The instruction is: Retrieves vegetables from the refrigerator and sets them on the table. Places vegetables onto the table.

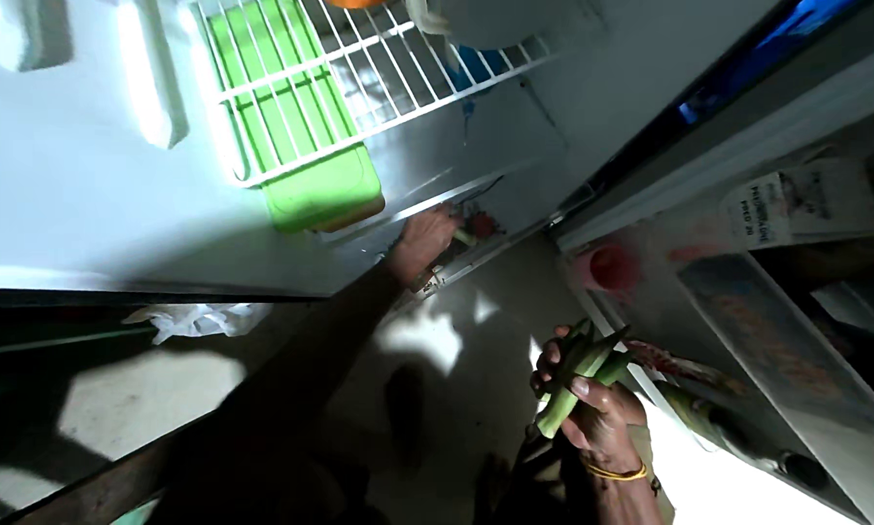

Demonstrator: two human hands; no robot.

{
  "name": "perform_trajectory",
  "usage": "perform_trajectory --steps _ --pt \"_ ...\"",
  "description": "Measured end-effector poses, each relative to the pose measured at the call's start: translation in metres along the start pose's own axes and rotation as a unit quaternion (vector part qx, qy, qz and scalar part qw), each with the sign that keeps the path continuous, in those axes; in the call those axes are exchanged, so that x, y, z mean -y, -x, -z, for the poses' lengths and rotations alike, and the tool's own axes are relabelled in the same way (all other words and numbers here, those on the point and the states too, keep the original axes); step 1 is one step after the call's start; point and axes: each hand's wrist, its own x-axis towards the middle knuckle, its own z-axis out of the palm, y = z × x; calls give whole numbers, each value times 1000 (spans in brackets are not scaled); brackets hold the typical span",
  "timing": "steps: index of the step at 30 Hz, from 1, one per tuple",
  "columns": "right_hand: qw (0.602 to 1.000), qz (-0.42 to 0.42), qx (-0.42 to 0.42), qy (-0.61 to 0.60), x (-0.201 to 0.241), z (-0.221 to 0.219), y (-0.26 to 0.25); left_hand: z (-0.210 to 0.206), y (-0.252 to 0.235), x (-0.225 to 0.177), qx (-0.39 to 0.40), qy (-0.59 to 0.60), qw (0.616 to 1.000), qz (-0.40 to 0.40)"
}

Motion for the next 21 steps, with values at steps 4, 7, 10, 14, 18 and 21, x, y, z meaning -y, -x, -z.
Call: perform_trajectory --steps 4,7,10,14,18,21 --pt "1000 3 -11 7 2 1 -11 51 53 -19 87 -53 995 -23" --pt "999 -16 -40 23 1 -3 -22 70 83 -28 45 -57 997 -10" --pt "998 -34 -26 46 -2 -3 -29 83 113 -28 -95 -71 991 -59" --pt "996 -45 47 66 -5 3 -28 58 165 -53 -148 48 972 -177" --pt "983 -91 115 107 -13 1 -10 67 161 -103 -10 81 962 -260" --pt "980 -141 139 4 -17 0 0 63 151 -105 -25 115 945 -306"
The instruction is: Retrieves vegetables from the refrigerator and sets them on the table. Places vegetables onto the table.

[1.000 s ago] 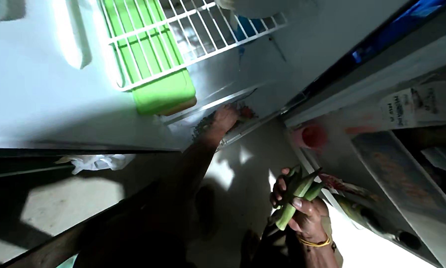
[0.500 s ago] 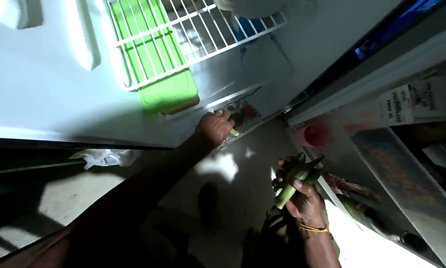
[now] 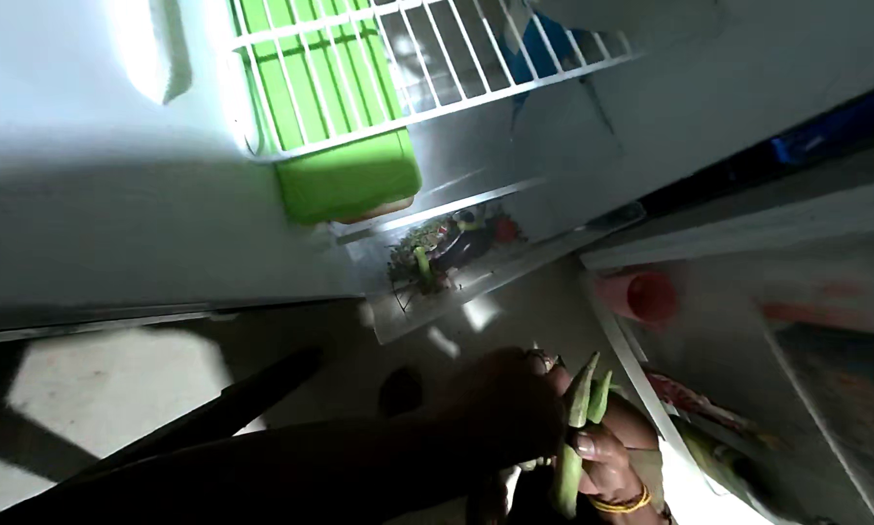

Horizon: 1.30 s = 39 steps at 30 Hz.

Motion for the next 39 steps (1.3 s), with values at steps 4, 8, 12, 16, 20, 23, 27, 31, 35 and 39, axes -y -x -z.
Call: perform_trajectory --steps 4,8,12,16,20,23,27,31,35,39 --pt "998 -43 3 -41 -8 -1 0 -35 -4 11 -150 -13 988 -38" --pt "998 -44 -12 -47 -15 -4 -4 -20 -1 40 -175 23 984 -34" --pt "997 -12 -60 -56 -16 -5 -4 1 -4 105 -93 143 980 102" --pt "994 30 -89 -58 -12 -6 -4 -43 -34 172 -6 -26 966 258" --pt "993 42 -106 -39 -15 -9 3 -75 -65 211 27 -93 932 349" --pt "992 45 -107 -43 -14 -12 8 -87 -66 217 51 -106 920 375" --pt "987 52 -138 -64 -10 -11 6 -83 -68 222 58 -98 910 398" --pt "983 64 -149 -85 -12 -8 2 -47 -60 180 94 -85 888 441" --pt "976 82 -163 -116 -13 -10 -12 10 -41 123 148 -50 865 476" --pt "971 85 -158 -155 -7 -10 -26 37 -24 44 99 20 876 472"
